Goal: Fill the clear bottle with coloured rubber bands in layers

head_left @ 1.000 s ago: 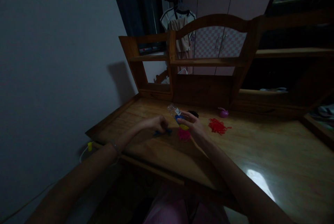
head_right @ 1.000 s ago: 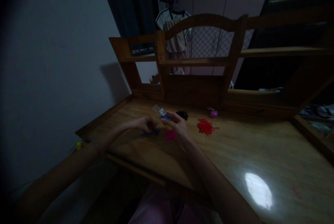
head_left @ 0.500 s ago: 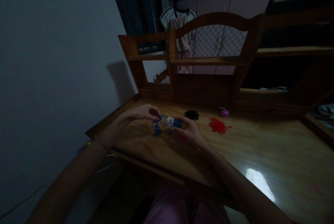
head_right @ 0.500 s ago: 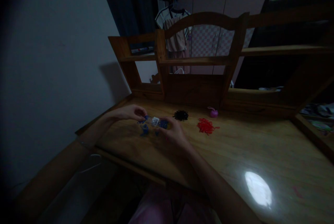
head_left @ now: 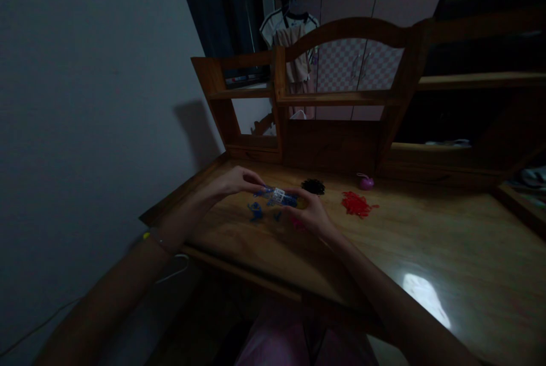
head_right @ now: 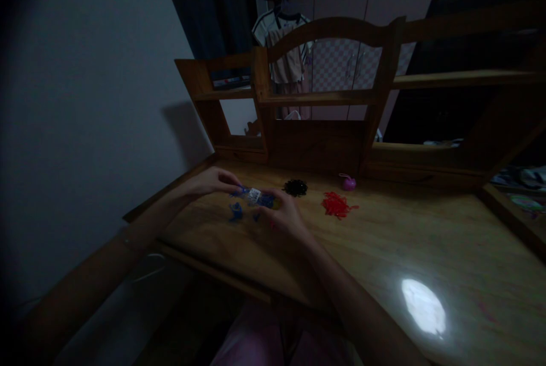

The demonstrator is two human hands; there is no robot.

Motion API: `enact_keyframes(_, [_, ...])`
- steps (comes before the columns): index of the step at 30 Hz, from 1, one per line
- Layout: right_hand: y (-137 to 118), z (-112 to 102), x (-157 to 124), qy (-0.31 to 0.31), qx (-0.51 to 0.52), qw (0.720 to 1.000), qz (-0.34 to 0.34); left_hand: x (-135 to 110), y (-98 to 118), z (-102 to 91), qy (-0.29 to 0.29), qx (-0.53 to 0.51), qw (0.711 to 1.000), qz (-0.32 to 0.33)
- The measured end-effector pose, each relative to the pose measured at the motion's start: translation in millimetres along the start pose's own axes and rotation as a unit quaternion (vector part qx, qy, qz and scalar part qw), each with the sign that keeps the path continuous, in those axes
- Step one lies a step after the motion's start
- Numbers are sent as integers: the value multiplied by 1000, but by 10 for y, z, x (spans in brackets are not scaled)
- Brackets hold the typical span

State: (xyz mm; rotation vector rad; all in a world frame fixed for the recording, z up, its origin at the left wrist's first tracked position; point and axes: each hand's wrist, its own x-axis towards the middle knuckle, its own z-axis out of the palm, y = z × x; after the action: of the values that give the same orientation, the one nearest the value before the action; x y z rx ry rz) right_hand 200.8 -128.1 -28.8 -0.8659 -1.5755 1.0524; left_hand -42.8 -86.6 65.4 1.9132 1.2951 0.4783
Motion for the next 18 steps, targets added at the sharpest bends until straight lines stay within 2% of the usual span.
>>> enact_keyframes(6, [7,-1,44,5,-10,1000,3,-61,96,78,56,7,998,-4])
enact_keyframes(18, [-10,-32,81,9,41,999,-1,-227,294,-11,-39,-67,997,-1])
